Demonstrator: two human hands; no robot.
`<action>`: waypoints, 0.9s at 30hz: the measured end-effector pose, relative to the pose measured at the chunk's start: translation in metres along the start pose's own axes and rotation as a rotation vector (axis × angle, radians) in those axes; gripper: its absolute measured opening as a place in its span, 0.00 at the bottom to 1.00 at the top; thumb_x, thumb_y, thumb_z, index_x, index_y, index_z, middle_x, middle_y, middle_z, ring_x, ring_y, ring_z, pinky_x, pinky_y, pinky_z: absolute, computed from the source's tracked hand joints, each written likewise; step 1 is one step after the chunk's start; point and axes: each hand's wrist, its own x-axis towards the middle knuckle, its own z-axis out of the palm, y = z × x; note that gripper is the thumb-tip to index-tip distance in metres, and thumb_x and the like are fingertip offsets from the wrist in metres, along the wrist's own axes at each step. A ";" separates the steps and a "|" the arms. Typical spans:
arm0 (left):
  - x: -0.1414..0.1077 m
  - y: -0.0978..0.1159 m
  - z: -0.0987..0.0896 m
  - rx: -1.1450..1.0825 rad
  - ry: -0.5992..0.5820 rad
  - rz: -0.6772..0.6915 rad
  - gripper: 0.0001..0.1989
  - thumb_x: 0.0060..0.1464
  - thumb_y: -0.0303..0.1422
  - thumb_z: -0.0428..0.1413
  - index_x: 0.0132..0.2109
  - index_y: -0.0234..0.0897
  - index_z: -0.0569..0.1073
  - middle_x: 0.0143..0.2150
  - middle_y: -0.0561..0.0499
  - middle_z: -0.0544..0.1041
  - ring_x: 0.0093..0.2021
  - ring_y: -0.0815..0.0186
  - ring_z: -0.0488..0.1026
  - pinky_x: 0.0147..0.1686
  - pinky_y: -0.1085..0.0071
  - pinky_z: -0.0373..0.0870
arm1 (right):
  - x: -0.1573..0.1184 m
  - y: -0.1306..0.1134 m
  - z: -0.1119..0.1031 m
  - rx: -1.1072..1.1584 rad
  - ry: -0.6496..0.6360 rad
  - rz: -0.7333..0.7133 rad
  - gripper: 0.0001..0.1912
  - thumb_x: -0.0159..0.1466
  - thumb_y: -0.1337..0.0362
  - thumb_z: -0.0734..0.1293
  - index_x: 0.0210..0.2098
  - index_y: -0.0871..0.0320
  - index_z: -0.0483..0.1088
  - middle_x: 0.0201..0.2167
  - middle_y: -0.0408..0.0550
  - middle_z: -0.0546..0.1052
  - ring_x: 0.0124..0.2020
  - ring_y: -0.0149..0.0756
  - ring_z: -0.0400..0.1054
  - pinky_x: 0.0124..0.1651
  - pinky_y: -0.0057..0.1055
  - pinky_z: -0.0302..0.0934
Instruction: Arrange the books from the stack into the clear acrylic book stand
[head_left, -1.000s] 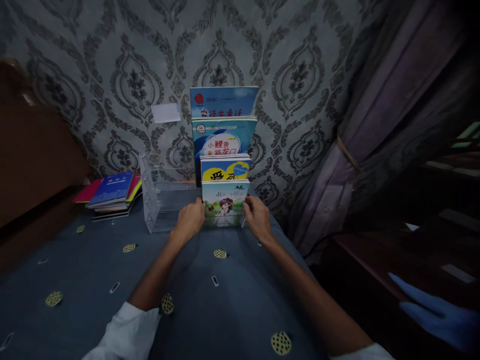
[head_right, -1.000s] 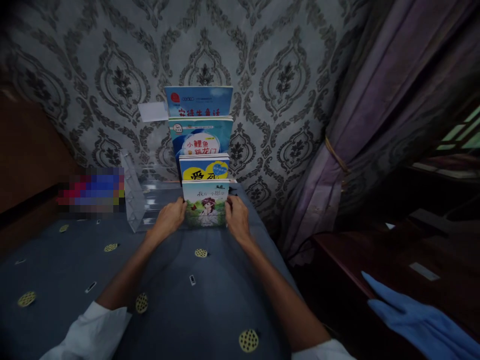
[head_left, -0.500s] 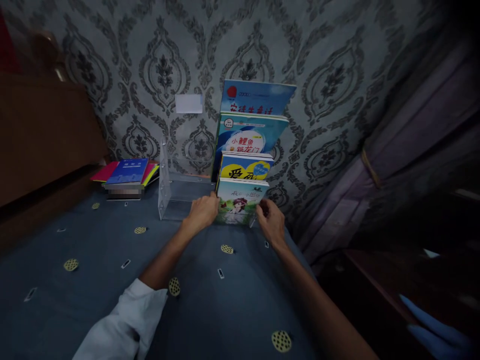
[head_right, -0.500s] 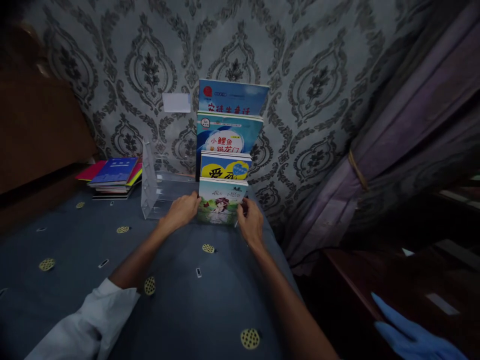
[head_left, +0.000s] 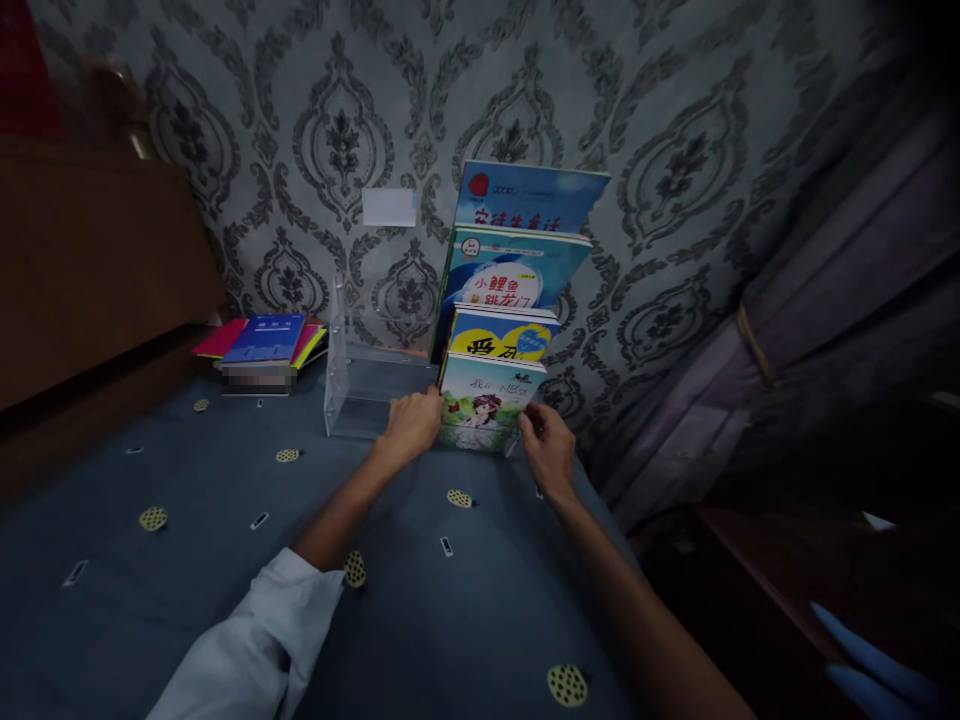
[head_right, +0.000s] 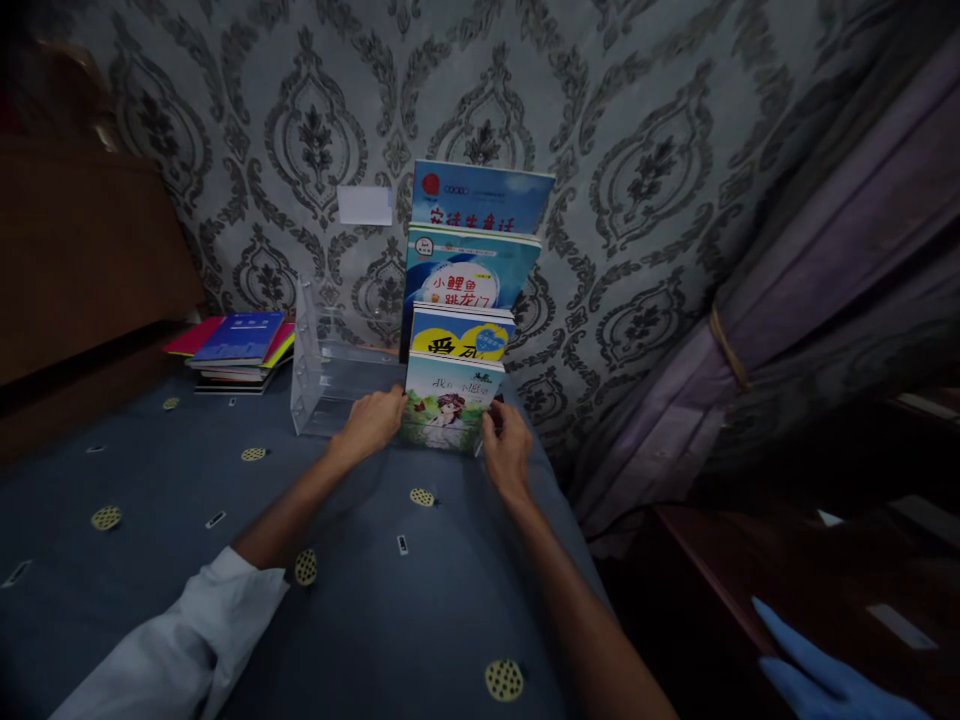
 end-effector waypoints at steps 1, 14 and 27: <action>0.000 0.000 0.001 0.002 -0.001 -0.001 0.19 0.72 0.34 0.37 0.56 0.33 0.69 0.48 0.34 0.80 0.51 0.50 0.79 0.48 0.58 0.73 | 0.000 0.001 0.000 -0.005 0.002 -0.002 0.17 0.62 0.57 0.62 0.44 0.59 0.75 0.38 0.56 0.80 0.37 0.48 0.73 0.42 0.46 0.69; -0.002 0.000 -0.007 0.030 -0.030 -0.003 0.17 0.72 0.35 0.38 0.55 0.33 0.67 0.48 0.36 0.81 0.52 0.50 0.79 0.48 0.61 0.72 | 0.001 -0.003 0.001 -0.006 0.033 0.003 0.18 0.61 0.59 0.62 0.43 0.60 0.77 0.37 0.55 0.81 0.37 0.45 0.74 0.41 0.41 0.69; -0.004 0.000 -0.016 0.045 -0.108 0.025 0.15 0.70 0.35 0.42 0.56 0.32 0.66 0.54 0.34 0.78 0.55 0.49 0.77 0.49 0.59 0.72 | -0.006 -0.002 -0.001 0.042 0.006 0.034 0.19 0.62 0.58 0.62 0.48 0.61 0.74 0.38 0.54 0.81 0.37 0.46 0.75 0.45 0.44 0.70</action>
